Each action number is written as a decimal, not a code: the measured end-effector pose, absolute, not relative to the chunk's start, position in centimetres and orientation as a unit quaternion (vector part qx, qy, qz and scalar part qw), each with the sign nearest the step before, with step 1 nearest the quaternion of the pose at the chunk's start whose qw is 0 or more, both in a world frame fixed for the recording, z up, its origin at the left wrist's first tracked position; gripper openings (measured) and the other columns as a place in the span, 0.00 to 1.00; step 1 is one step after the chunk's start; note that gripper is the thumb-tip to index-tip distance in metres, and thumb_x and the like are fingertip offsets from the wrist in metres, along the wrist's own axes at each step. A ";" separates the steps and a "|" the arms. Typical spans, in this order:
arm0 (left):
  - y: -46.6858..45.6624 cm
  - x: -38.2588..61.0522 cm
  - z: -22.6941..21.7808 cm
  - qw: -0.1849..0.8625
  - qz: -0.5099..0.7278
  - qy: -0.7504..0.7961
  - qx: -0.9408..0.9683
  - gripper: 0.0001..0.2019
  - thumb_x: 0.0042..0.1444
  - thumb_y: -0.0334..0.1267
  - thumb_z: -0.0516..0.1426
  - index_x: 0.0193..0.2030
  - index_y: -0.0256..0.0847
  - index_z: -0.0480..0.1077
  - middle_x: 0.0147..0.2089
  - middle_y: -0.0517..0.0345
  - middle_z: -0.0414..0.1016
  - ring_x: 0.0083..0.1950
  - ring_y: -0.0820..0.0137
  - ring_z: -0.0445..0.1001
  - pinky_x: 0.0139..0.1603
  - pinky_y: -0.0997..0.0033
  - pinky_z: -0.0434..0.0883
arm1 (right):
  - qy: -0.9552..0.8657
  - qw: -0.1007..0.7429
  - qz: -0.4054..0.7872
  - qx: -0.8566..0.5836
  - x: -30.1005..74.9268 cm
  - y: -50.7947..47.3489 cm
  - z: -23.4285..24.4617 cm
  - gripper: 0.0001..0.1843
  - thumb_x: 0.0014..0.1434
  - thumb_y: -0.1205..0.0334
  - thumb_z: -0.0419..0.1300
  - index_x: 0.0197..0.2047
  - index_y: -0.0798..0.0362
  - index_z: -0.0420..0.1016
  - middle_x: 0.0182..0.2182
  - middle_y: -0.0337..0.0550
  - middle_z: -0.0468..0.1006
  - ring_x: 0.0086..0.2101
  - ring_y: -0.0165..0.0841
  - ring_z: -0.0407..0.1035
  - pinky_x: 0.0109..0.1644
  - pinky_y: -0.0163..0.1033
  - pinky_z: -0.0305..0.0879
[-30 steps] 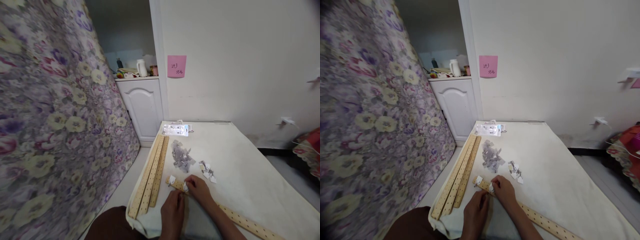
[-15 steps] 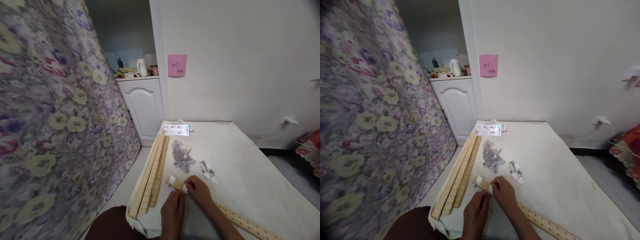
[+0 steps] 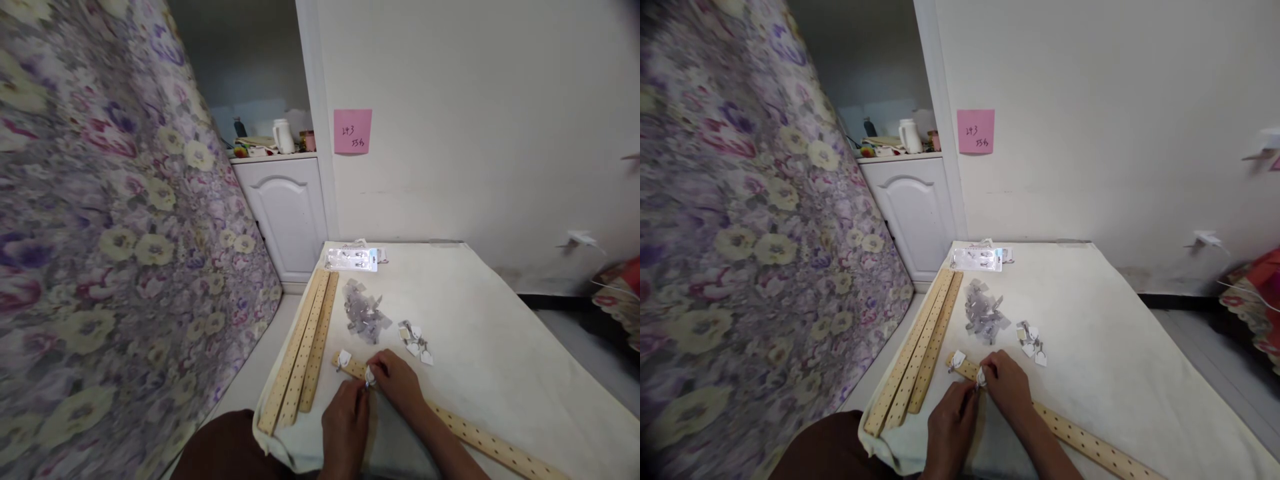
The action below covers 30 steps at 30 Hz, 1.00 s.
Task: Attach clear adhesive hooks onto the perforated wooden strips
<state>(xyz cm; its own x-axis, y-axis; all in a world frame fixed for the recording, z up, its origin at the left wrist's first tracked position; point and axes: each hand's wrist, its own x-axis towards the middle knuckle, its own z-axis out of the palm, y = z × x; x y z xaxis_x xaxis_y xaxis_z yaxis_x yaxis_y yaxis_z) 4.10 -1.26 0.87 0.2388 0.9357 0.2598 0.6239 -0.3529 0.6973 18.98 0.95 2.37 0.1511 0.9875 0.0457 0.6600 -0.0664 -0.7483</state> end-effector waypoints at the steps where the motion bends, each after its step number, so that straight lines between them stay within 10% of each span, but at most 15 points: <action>1: -1.3 4.1 0.9 0.234 0.334 0.519 0.751 0.10 0.62 0.39 0.49 0.44 0.46 0.70 0.39 0.56 0.75 0.41 0.68 0.74 0.42 0.71 0.69 | -0.599 0.321 0.255 -0.688 19.0 1.1 2.2 0.10 0.57 0.62 0.51 0.34 0.48 0.75 0.33 0.38 0.76 0.36 0.31 0.69 0.41 0.34 0.59; 30: -1.2 4.0 0.7 0.208 0.345 0.501 0.766 0.14 0.61 0.36 0.49 0.51 0.48 0.70 0.42 0.56 0.75 0.43 0.68 0.74 0.44 0.72 0.71 | -0.593 0.335 0.255 -0.687 19.1 1.5 1.6 0.10 0.57 0.62 0.51 0.34 0.48 0.74 0.34 0.38 0.76 0.37 0.32 0.70 0.41 0.35 0.58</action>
<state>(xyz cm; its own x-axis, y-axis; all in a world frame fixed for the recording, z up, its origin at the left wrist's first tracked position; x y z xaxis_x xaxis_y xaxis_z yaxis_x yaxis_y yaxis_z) 4.04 -1.16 0.75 0.2601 0.9110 0.3200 0.6248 -0.4115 0.6636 19.08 1.48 1.56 0.1668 0.9849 0.0469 0.6437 -0.0728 -0.7618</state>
